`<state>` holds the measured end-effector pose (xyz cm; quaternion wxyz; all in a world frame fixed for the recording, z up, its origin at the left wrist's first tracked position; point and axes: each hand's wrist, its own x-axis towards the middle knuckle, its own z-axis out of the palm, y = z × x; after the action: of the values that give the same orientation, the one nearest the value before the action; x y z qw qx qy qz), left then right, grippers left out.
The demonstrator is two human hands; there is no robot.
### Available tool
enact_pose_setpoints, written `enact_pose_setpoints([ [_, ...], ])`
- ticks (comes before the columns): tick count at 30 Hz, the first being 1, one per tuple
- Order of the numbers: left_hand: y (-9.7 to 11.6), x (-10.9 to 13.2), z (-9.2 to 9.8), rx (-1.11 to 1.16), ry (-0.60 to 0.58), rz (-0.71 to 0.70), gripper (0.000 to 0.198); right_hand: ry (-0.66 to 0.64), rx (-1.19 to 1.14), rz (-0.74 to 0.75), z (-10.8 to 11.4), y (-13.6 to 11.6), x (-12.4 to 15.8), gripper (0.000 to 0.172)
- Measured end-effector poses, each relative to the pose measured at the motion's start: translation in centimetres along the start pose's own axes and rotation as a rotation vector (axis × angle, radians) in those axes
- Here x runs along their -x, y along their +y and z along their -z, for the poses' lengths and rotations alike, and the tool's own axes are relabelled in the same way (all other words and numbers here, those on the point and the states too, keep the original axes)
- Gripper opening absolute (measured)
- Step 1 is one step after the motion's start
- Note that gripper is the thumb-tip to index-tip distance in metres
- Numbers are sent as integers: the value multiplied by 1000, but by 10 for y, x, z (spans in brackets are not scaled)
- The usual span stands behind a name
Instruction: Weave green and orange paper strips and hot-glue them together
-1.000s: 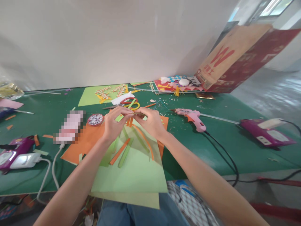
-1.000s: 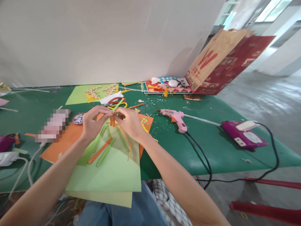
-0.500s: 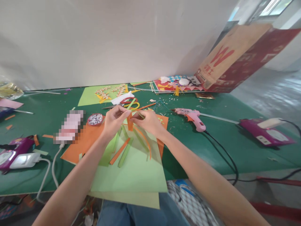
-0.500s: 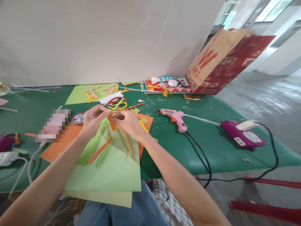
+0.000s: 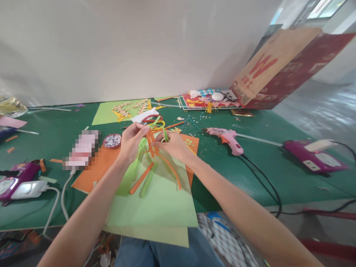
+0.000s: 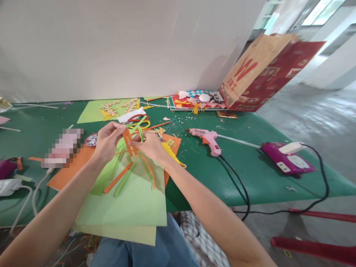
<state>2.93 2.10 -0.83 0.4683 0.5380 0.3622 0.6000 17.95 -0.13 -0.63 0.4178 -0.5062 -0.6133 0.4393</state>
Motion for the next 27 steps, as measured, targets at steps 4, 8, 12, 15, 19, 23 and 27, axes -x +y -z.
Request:
enact_pose_setpoints([
  [4, 0, 1, -1, 7, 10, 3, 25, -11, -2, -30, 0, 0, 0, 31],
  [8, 2, 2, -2, 66, -21, 38, 28, -37, -25, -25, 0, 2, 0, 34],
  [12, 4, 3, -4, 122, -44, 54, 29, -63, -43, -16, 1, 4, -1, 34],
  [15, 4, 4, -4, 136, -49, 48, 29, -68, -48, -27, 1, 4, -1, 34],
  [19, 3, 3, -5, 145, -60, 31, 28, -76, -76, -28, 1, 2, 1, 30],
  [23, 2, 3, -4, 142, -67, 29, 25, -63, -115, -3, -1, -2, 4, 27],
  [27, 2, 3, -4, 147, -90, 29, 25, -46, -65, -27, -1, -5, 5, 33],
])
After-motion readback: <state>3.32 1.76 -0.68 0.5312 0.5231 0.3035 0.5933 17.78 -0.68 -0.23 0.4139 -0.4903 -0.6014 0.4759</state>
